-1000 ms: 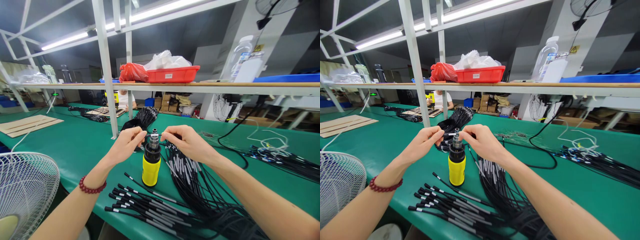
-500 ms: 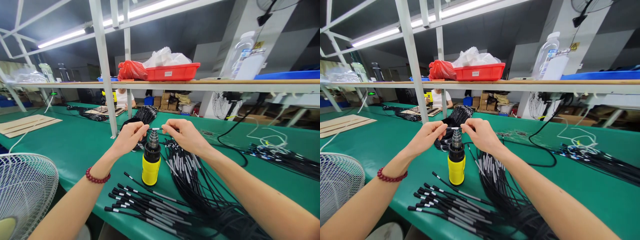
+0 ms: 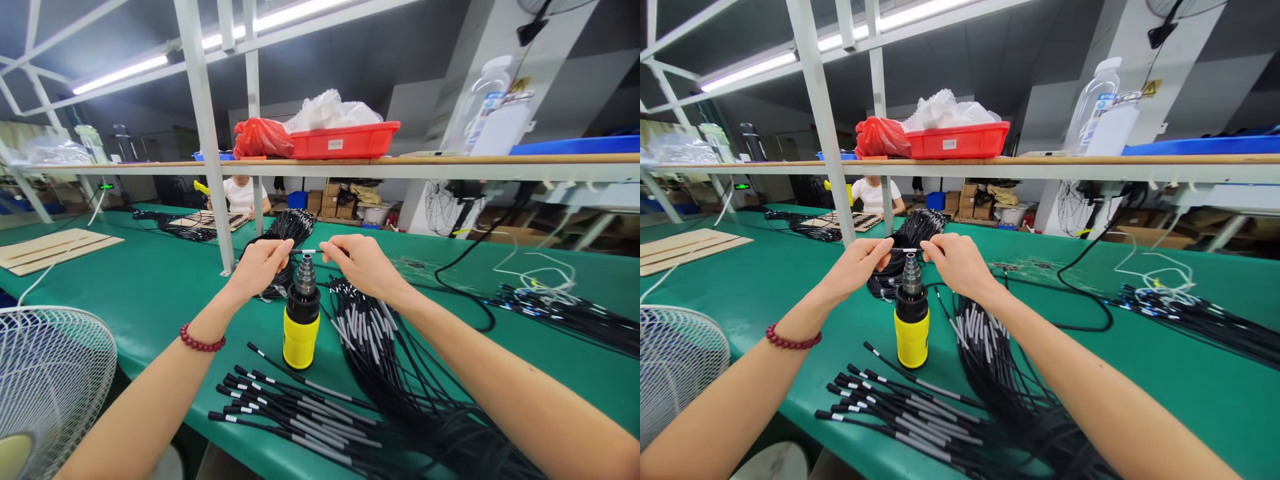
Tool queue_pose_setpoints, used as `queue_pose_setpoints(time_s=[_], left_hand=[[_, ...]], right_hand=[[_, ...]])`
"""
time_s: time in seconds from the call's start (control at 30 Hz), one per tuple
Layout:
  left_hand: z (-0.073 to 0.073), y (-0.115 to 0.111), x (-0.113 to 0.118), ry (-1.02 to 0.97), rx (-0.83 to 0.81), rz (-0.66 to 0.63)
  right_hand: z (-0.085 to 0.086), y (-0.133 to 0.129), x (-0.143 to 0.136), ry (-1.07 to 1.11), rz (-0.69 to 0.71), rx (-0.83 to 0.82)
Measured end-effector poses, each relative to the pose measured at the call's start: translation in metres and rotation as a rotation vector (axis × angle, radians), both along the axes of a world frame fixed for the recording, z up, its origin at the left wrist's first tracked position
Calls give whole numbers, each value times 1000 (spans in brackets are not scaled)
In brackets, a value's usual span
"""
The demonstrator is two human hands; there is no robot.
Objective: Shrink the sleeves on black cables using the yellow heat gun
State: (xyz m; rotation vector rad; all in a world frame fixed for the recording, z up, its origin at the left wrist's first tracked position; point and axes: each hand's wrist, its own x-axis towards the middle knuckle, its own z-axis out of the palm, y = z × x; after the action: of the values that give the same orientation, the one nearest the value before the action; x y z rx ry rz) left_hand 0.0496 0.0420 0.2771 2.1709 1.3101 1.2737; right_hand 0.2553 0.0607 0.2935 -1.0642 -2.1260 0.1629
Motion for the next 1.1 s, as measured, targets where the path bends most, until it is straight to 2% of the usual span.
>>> queue_pose_setpoints(time_s=[0.3, 0.57, 0.8, 1.1], left_hand=[[-5, 3, -1, -55, 4, -7], [-2, 2, 0, 22, 30, -1], [-2, 2, 0, -41, 66, -2], [-3, -1, 2, -15, 58, 27]], right_hand=[[-4, 6, -3, 44, -4, -28], [-2, 3, -3, 5, -6, -28], [-6, 5, -3, 55, 19, -3], [-6, 1, -3, 54, 32, -28]])
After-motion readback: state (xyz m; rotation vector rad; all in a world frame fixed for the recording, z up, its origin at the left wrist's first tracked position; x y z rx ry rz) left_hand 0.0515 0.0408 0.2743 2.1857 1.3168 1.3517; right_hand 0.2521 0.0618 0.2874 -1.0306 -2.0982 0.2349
